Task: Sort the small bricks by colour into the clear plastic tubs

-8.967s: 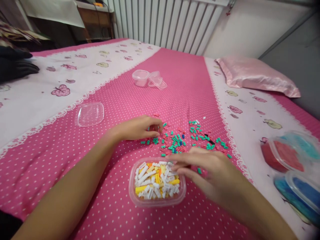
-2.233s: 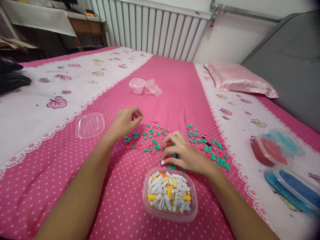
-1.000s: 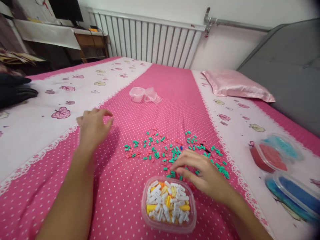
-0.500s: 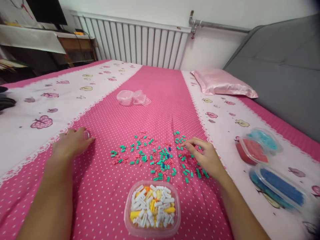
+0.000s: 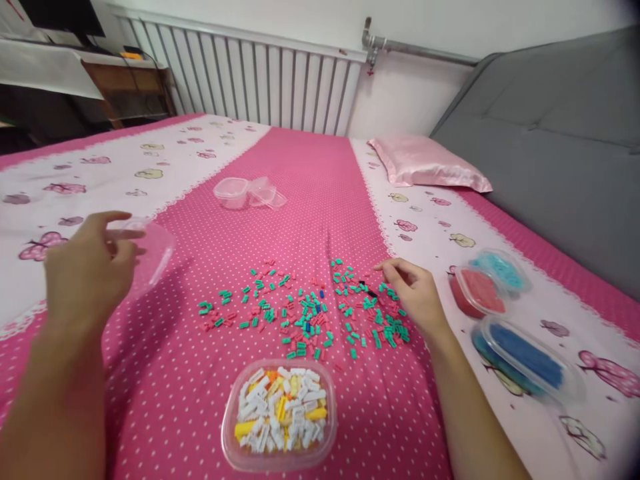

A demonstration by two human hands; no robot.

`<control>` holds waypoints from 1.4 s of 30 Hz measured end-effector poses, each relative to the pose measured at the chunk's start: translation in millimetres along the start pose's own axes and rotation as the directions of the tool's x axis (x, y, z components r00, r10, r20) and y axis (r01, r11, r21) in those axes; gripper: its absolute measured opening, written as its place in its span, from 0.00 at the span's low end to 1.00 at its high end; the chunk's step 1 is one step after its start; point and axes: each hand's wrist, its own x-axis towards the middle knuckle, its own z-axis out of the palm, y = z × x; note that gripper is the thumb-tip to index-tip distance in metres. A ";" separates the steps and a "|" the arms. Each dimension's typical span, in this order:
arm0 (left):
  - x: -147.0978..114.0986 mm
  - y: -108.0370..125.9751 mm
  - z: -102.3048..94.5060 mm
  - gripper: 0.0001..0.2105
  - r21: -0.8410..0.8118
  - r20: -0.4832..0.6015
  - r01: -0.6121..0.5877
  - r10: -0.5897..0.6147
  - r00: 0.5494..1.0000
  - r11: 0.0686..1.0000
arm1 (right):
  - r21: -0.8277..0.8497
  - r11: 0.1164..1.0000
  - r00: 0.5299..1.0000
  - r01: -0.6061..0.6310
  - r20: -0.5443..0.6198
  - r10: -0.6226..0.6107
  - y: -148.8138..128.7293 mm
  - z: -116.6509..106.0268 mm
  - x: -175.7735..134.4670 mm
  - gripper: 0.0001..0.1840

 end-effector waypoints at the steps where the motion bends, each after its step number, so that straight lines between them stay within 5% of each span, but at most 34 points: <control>1: -3.1 7.2 -0.6 0.23 -0.166 0.048 -0.021 0.029 0.998 0.986 | -0.003 1.000 1.000 0.002 0.009 -0.002 0.7 -1.0 0.8 0.15; 4: -16.0 29.4 0.3 0.21 -0.488 0.302 -0.025 0.196 0.933 0.872 | 0.000 1.000 1.000 0.003 0.010 -0.003 -1.2 -4.9 2.5 0.15; 8: -43.3 59.3 9.7 0.15 -0.606 0.606 -0.028 0.484 0.631 0.795 | -0.015 0.999 0.986 -0.041 0.161 0.043 -28.4 1.8 -9.4 0.15; 10: -61.2 73.3 14.7 0.14 -0.719 0.577 -0.096 0.667 0.472 0.689 | -0.015 0.998 0.933 -0.058 0.355 0.059 -52.3 11.5 -22.9 0.15; 12: -80.2 85.5 17.7 0.11 -0.780 0.489 -0.208 0.782 0.387 0.590 | -0.044 0.997 0.822 -0.067 0.563 0.080 -75.3 20.6 -37.7 0.16; 15: -105.3 98.8 19.5 0.09 -0.790 0.434 -0.290 0.827 0.357 0.540 | -0.120 0.991 0.695 -0.064 0.707 0.131 -94.2 28.3 -53.9 0.16; 19: -121.5 105.0 22.3 0.05 -0.699 0.500 -0.352 0.777 0.382 0.622 | -0.220 0.975 0.681 -0.016 0.712 0.172 -92.1 33.7 -62.5 0.09; 26: -95.6 86.2 18.8 0.13 -0.629 0.620 -0.415 0.746 0.241 0.657 | -0.330 0.941 0.655 0.068 0.726 0.208 -92.6 43.3 -70.4 0.15; 31: -72.5 71.0 13.4 0.12 -0.607 0.751 -0.363 0.660 0.031 0.707 | -0.344 0.937 0.676 0.058 0.705 0.217 -92.8 43.6 -68.3 0.12; 37: -68.4 67.1 11.4 0.17 -0.546 0.831 -0.278 0.553 -0.059 0.790 | -0.295 0.956 0.612 -0.005 0.755 0.236 -87.6 43.6 -67.3 0.12; 42: -69.1 63.3 19.2 0.19 -0.558 0.827 -0.273 0.552 -0.107 0.783 | -0.273 0.962 0.607 -0.005 0.764 0.220 -83.5 47.8 -68.8 0.11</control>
